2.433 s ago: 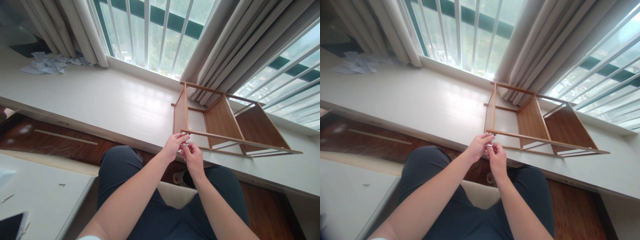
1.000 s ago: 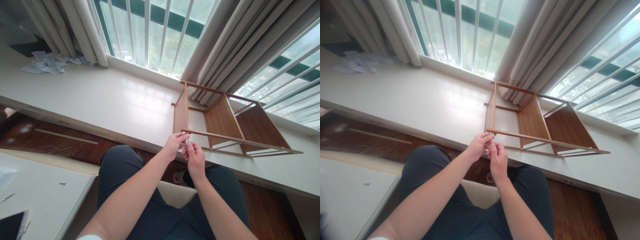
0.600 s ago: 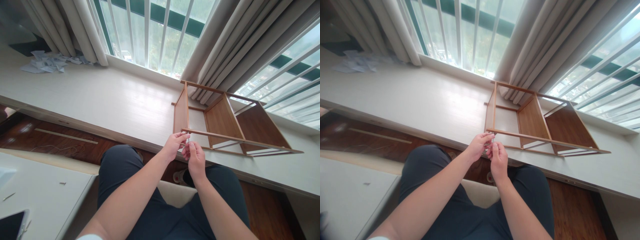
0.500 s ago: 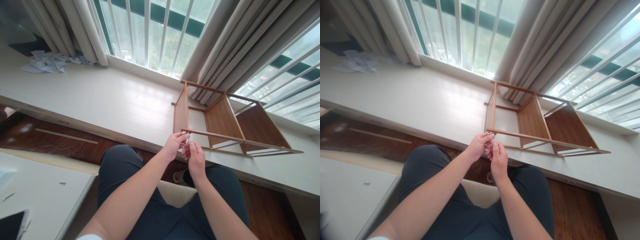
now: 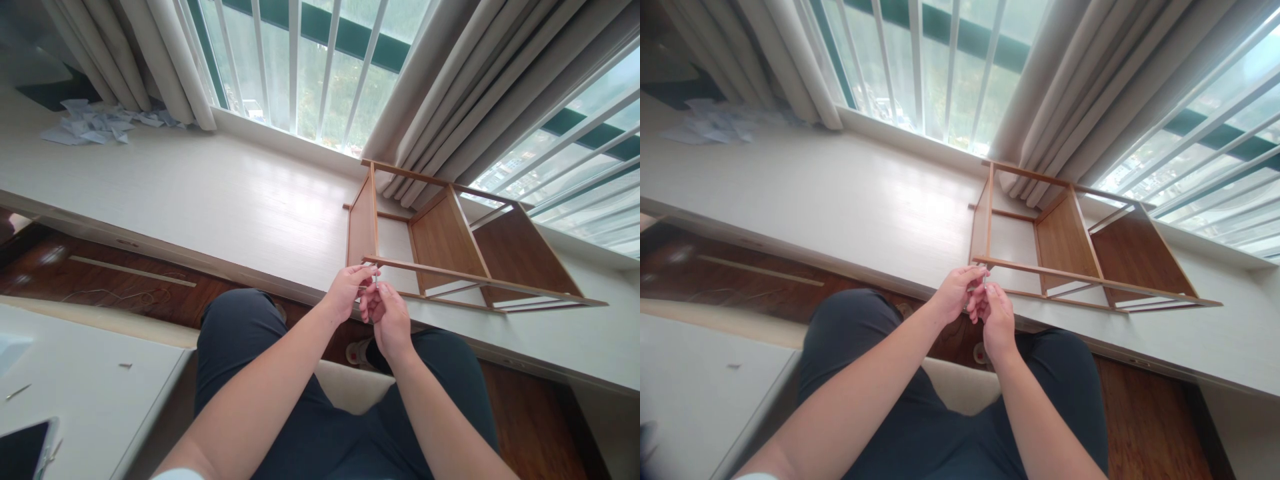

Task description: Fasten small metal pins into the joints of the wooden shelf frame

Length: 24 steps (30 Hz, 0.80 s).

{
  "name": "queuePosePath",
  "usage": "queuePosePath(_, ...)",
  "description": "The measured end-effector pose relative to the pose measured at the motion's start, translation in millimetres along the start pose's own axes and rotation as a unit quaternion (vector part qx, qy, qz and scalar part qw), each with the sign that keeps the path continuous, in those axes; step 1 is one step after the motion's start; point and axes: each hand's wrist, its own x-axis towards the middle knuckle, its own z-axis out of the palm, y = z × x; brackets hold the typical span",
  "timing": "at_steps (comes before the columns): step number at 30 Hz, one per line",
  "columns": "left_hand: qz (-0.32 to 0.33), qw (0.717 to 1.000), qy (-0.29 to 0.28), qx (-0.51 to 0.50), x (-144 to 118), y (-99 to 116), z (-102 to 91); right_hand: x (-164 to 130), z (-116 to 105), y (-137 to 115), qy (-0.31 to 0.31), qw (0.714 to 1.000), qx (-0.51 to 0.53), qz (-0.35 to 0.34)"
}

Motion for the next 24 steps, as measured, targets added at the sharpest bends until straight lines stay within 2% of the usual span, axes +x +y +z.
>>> queuePosePath(4,0.019,1.0,-0.017,-0.007,0.7,-1.6,-1.4,-0.7,1.7,-2.8,-0.007,1.0,0.023,0.011)
queuePosePath(11,0.014,1.0,-0.024,-0.007,-1.5,-0.7,0.2,-0.8,1.7,-2.8,-0.016,0.999,0.031,0.029)
queuePosePath(19,0.026,0.999,-0.019,-0.025,-0.1,-3.0,-0.4,2.8,-1.9,-7.3,-0.054,0.988,0.085,0.113)
queuePosePath(24,0.01,1.0,-0.007,-0.021,0.3,-2.2,-1.3,4.0,-5.1,-9.3,-0.084,0.983,0.101,0.13)
